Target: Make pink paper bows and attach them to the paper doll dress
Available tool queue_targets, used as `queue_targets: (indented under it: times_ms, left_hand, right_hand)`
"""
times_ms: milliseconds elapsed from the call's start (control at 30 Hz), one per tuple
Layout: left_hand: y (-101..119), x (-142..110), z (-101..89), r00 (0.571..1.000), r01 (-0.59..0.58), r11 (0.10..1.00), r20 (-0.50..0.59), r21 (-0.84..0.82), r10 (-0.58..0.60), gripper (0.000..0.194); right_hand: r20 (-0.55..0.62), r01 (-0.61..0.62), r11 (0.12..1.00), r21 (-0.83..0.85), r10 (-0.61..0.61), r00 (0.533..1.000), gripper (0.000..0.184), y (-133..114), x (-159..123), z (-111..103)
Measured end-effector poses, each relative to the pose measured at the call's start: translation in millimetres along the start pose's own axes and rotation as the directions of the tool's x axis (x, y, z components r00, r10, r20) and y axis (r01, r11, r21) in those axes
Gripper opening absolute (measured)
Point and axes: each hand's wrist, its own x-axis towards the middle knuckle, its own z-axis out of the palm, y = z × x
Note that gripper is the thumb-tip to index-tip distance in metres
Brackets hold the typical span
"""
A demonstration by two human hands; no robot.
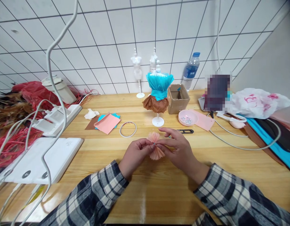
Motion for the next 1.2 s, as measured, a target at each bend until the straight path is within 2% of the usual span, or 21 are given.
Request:
queue_targets:
  times_ms: [167,300,433,700,833,933,1033,1200]
  left_hand:
    - [-2.5,1.6,-2.9,1.0,-0.015,1.0,-0.004,-0.024,0.015,0.029]
    - [-4.9,2.7,-6.7,0.999,-0.035,0.996,-0.013,-0.081,0.034,0.024]
    - [-5.7,3.3,-9.3,1.0,-0.031,0.992,-0.001,-0.124,0.031,0.021]
    - [-4.1,1.9,-8.8,0.999,0.0,0.992,0.037,-0.129,0.005,0.019]
    - [-3.9,0.9,-7.5,0.999,0.052,0.983,0.02,-0.175,-0.049,0.021]
    - [-3.3,0.5,-7.1,0.998,0.068,0.981,0.024,-0.184,-0.065,0.021]
    - [-2.9,0.4,-7.3,0.997,0.075,0.983,0.044,-0.167,-0.069,0.021]
    - [-3.5,1.0,-7.6,0.997,0.073,0.984,0.048,-0.164,-0.066,0.019]
  right_hand:
    - [0.03,0.052,0.997,-0.058,-0.05,0.998,0.014,-1.4,-0.7,-2.6]
    - [0.041,0.08,0.996,-0.029,-0.079,0.996,0.019,-3.9,-1.5,-4.2]
    - [0.089,0.182,0.98,-0.08,-0.175,0.981,0.026,-7.8,-0.2,-9.9]
    - [0.087,0.247,0.951,-0.186,-0.234,0.968,0.019,-12.3,0.8,-19.4]
    - [0.075,0.185,0.977,-0.108,-0.177,0.981,0.017,-10.5,0.1,-15.2]
    - [0.05,0.07,0.993,0.09,-0.075,0.996,0.015,-8.3,1.2,-11.3]
    - [0.082,-0.028,0.97,0.242,0.008,0.997,0.014,-7.5,3.0,-10.0]
    - [0.079,-0.034,0.977,0.21,0.018,0.997,0.011,-11.7,3.5,-12.0]
